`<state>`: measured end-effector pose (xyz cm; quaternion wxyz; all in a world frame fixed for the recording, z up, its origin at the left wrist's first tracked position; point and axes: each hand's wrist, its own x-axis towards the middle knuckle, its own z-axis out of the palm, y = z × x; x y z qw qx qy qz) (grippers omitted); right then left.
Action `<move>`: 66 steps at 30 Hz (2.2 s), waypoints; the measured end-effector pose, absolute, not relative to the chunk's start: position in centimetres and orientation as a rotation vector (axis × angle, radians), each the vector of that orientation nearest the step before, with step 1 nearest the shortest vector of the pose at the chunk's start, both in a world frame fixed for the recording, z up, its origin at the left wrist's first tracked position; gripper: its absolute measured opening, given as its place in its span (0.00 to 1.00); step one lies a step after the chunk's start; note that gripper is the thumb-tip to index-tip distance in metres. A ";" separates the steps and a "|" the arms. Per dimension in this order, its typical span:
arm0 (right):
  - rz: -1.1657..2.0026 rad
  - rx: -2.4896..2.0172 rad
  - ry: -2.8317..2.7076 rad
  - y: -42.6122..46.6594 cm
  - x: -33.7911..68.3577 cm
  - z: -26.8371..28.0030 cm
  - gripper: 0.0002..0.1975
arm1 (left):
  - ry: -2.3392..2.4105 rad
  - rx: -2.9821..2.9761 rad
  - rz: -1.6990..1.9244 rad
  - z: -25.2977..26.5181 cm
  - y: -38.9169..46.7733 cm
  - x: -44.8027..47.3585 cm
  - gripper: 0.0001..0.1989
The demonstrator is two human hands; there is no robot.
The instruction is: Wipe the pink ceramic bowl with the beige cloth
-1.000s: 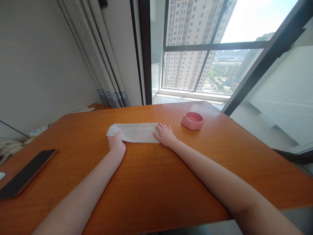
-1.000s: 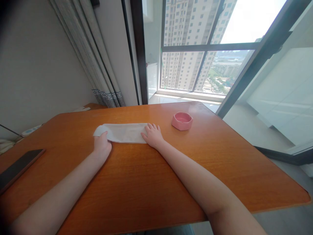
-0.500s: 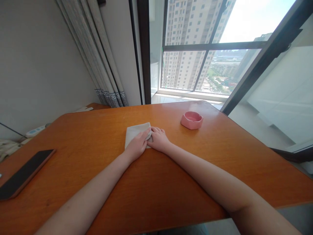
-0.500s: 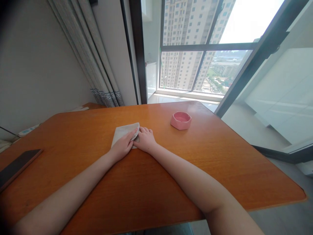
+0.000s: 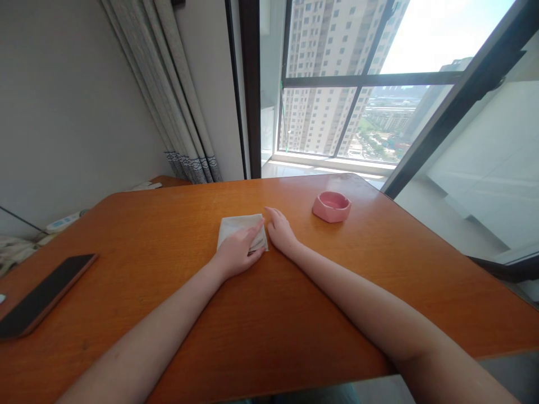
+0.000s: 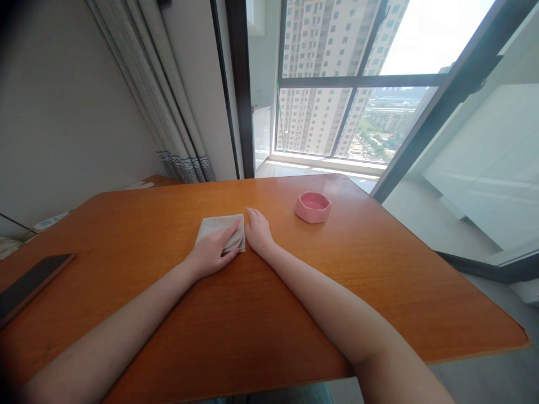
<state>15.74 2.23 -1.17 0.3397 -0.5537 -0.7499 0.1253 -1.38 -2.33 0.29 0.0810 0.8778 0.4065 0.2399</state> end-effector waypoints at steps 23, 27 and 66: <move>-0.010 -2.000 -2.376 -6.5 29.2 1.9 0.08 | 1.151 1.774 1.343 -1.3 1.0 -3.6 0.17; 0.050 -2.243 -2.253 -6.2 36.3 1.5 0.08 | 1.110 1.747 1.261 -1.6 1.2 -3.6 0.20; 0.182 -1.285 -2.492 -0.7 14.0 -0.8 0.09 | 1.286 2.372 0.658 -0.9 0.0 -2.6 0.12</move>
